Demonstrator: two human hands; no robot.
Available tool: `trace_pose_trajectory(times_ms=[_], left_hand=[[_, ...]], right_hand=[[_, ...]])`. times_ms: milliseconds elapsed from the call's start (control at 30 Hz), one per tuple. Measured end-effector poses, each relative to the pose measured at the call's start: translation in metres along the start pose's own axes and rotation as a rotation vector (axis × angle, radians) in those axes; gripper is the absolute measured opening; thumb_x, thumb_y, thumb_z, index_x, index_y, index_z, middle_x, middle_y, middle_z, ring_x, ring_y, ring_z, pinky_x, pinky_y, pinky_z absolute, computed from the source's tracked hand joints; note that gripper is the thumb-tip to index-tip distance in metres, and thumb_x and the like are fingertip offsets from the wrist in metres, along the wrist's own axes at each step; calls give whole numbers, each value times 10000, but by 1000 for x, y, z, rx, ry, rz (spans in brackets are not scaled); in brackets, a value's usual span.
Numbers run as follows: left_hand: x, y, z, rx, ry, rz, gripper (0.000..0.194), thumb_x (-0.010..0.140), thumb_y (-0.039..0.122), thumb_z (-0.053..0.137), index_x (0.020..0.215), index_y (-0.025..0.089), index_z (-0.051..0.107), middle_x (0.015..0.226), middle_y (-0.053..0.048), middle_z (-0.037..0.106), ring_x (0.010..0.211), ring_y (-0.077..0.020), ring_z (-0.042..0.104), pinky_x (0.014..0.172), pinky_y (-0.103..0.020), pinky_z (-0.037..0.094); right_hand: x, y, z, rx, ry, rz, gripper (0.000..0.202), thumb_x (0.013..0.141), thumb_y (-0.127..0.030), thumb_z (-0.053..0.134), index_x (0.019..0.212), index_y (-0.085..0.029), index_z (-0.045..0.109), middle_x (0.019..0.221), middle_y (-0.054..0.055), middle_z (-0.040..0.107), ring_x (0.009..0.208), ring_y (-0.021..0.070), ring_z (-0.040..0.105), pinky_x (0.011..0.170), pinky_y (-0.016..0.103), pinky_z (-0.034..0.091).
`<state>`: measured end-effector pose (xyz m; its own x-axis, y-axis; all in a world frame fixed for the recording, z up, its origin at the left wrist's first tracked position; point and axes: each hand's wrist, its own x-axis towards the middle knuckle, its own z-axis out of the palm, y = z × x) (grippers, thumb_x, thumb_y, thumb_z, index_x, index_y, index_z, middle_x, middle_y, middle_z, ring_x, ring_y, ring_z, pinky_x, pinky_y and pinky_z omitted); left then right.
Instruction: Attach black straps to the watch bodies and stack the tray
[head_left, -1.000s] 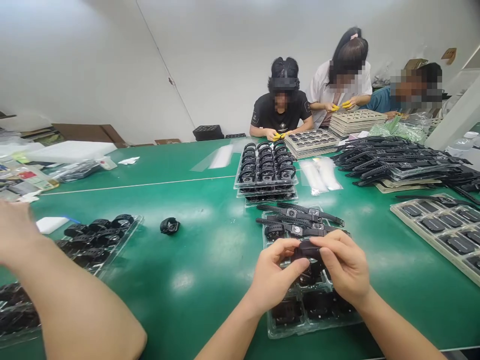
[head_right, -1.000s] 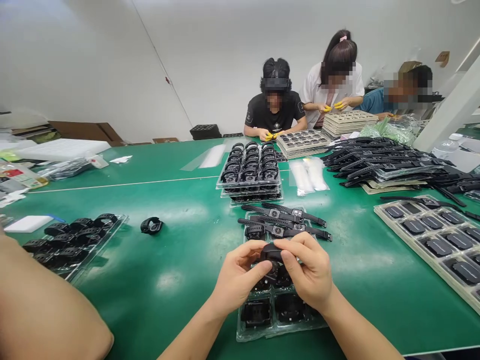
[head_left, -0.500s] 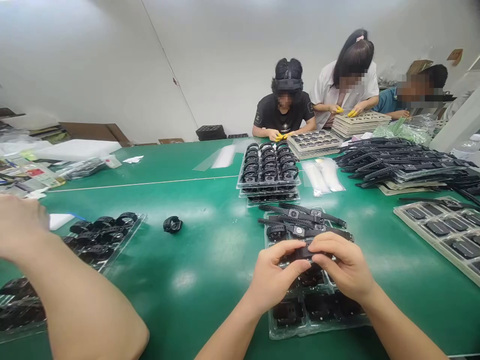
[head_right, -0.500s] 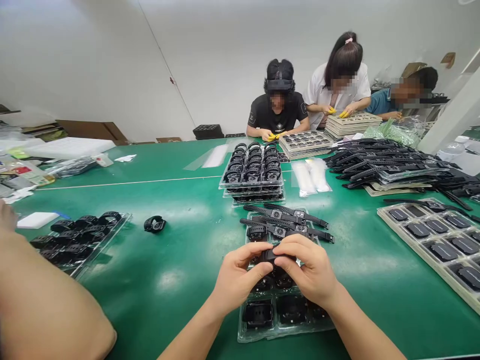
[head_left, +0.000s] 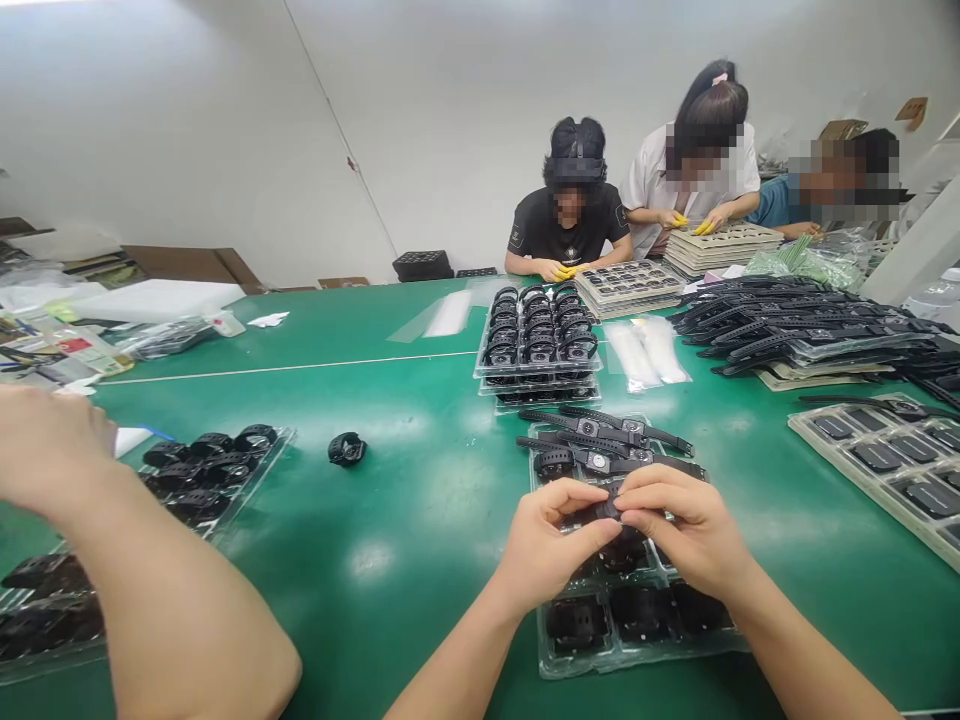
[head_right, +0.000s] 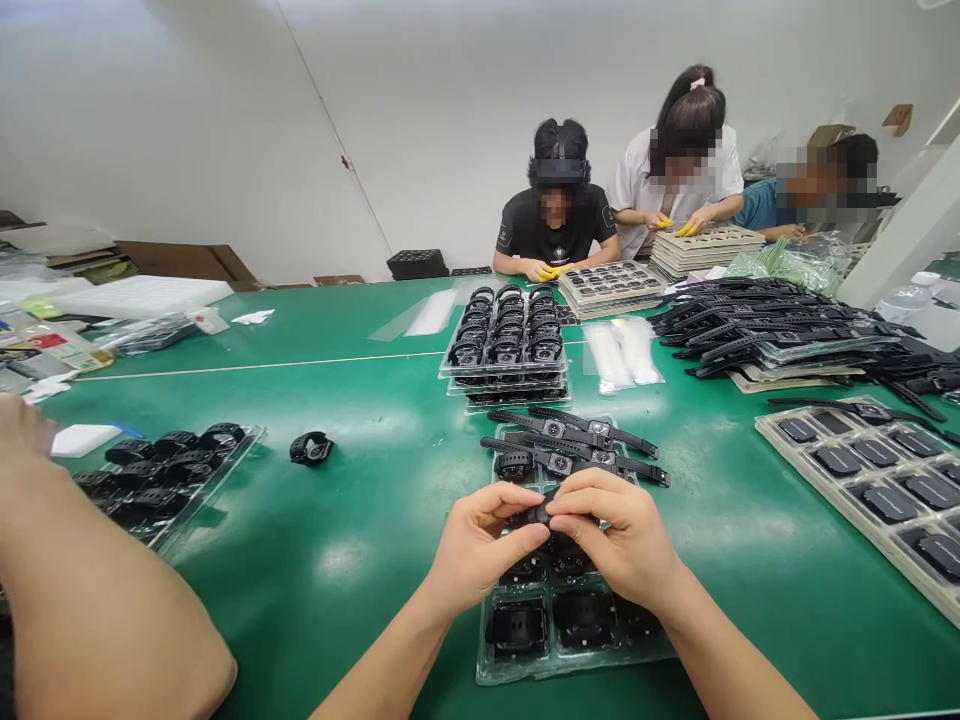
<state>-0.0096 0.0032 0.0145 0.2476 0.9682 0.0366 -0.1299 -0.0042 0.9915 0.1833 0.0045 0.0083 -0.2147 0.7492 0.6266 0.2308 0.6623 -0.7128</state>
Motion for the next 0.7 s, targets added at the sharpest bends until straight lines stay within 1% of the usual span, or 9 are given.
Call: trace_pose_trajectory(times_ms=[67,167,233,267,333,400,567,700], left_hand=[[0,0,1,3,-4,-17,219,724,243,856,904,176,750,911,-80,809,875,-241,729,819,-342,538],[0,1,1,-32,10,-8,222,739,248,840,922,171,741,925,-82,806,887,-236,727,810,-327,539],[0,1,1,-49,21,-10,234,743,247,831,942,170,733,937,-78,801,893,-229,724,797,-310,539],[-1,2,1,-49,24,-17,243,741,243,829,949,171,727,937,-72,798,891,-224,722,786,-302,538],[-1,2,2,-32,18,-36,256,734,227,823,958,174,713,928,-58,789,888,-217,721,767,-286,533],[-1,4,2,0,6,-44,253,729,208,812,954,177,701,921,-44,779,894,-213,722,761,-275,527],[-2,5,4,95,-10,-53,223,725,180,785,927,183,691,918,-29,763,924,-218,726,712,-250,511],[-1,7,0,129,-1,21,198,756,199,775,941,185,704,923,-30,776,910,-209,728,785,-275,536]], right_hand=[[0,1,2,6,3,13,146,942,-210,694,969,-283,817,904,42,766,809,197,731,700,300,612],[-2,1,4,-5,6,46,226,959,-225,673,1129,-309,795,1004,48,785,887,206,744,767,314,621],[-4,1,5,3,44,94,276,942,-233,700,1197,-316,766,1053,44,797,927,214,750,807,320,622],[-4,1,5,18,68,117,265,928,-232,720,1174,-315,771,1047,38,804,928,215,752,815,320,622],[-4,2,4,68,96,147,191,904,-222,749,1063,-314,800,997,25,817,903,212,753,806,314,624],[-3,3,3,120,75,146,156,895,-212,757,987,-322,821,970,17,824,889,213,751,800,318,624],[-2,4,-1,151,-5,159,245,881,-192,774,1035,-374,831,971,-4,834,895,211,748,795,323,626],[-2,5,1,125,-33,175,239,877,-186,779,1008,-376,838,944,-13,838,881,209,753,792,323,622]])
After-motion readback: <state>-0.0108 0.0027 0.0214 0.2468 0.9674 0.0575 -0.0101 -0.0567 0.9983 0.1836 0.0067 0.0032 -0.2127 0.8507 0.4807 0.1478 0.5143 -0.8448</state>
